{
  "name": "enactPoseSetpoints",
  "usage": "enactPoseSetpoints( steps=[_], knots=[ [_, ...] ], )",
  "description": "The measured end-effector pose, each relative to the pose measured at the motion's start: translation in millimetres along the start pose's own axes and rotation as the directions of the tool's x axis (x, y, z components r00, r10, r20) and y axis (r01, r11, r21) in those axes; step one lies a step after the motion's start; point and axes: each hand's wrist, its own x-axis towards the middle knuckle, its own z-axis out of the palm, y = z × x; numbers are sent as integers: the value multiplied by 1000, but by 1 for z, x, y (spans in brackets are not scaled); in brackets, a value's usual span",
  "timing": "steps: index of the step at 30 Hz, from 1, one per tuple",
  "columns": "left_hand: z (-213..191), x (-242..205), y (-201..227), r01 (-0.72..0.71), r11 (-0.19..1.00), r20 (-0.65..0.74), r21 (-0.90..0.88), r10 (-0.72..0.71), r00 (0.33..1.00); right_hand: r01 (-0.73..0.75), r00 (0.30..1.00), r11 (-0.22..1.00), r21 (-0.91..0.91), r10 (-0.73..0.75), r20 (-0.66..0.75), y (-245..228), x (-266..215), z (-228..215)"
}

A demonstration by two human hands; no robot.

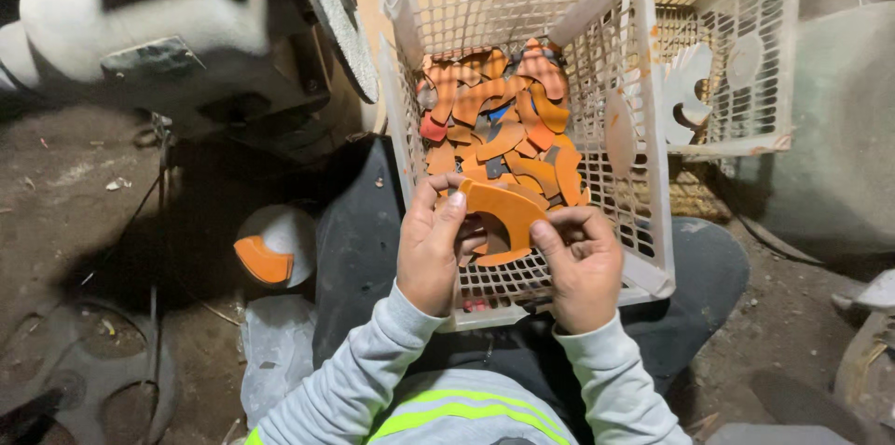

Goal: The person sits on the floor and repeatedly picks orange rubber pieces from a white plastic crate, inspects them by hand, and places them into a small white bucket. The person handles the pieces one at a time, turning them over to check edges and surfaces before moving them.

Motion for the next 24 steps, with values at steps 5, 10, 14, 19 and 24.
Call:
enactPoseSetpoints(
  steps=[5,10,14,19,24],
  knots=[
    [6,-8,-1,-75,996,48,42,73,996,-29,999,998,-61,30,17,5,-11,9],
    [5,-7,1,-15,989,177,-149,42,983,-119,976,993,-25,122,179,-12,-21,5],
    [2,-8,4,43,998,143,-36,-37,989,328,928,905,-269,-256,270,-22,-30,8],
    [-3,-9,12,109,993,99,42,-113,989,346,902,886,-310,-223,370,-29,-30,3],
    [-7,-6,15,154,985,105,-73,-146,984,54,871,997,-47,-24,491,-28,-30,-12]
  ],
)
